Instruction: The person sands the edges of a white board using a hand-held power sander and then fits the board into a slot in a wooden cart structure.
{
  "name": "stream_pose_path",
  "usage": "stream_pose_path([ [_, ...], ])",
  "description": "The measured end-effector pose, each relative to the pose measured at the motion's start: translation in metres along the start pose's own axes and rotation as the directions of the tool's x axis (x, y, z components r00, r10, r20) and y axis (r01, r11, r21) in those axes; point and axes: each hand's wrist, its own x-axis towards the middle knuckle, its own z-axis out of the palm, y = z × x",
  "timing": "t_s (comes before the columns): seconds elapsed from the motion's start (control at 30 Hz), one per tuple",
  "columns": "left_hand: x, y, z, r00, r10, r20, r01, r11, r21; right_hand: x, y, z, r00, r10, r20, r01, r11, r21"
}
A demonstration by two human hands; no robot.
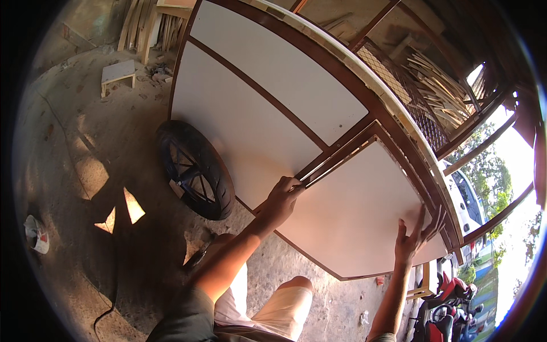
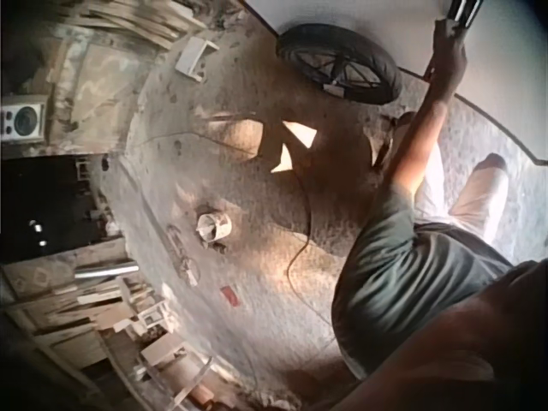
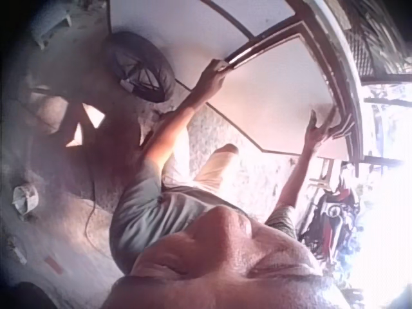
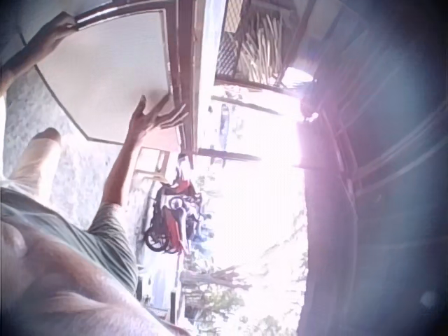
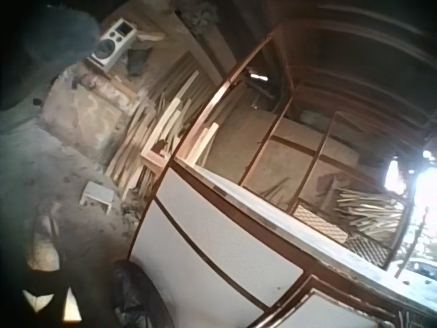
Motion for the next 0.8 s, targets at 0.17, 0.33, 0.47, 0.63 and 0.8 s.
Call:
stream_pose_path([
  [0.17,0.000,0.007,0.009,0.998,0.007,-0.059,-0.008,1.000,-0.017,0.003,0.012,0.030,0.996,-0.004,-0.093,0.010,0.998,0.066],
  [0.33,0.004,0.010,0.009,0.994,0.025,-0.104,-0.024,1.000,0.018,0.001,0.014,0.034,0.993,0.013,-0.119,-0.004,0.998,0.069],
  [0.47,0.011,0.023,0.006,0.987,-0.116,-0.115,0.112,0.993,-0.040,-0.001,0.013,0.033,0.992,0.042,-0.119,-0.028,0.993,0.119],
  [0.63,0.010,0.013,0.010,0.994,-0.054,-0.094,0.075,0.970,0.230,0.002,0.009,0.024,0.990,0.098,-0.104,-0.080,0.983,0.165],
  [0.8,0.003,0.021,0.022,0.982,-0.181,-0.048,0.187,0.949,0.255,-0.003,0.019,0.018,0.987,0.128,-0.098,-0.106,0.973,0.206],
])
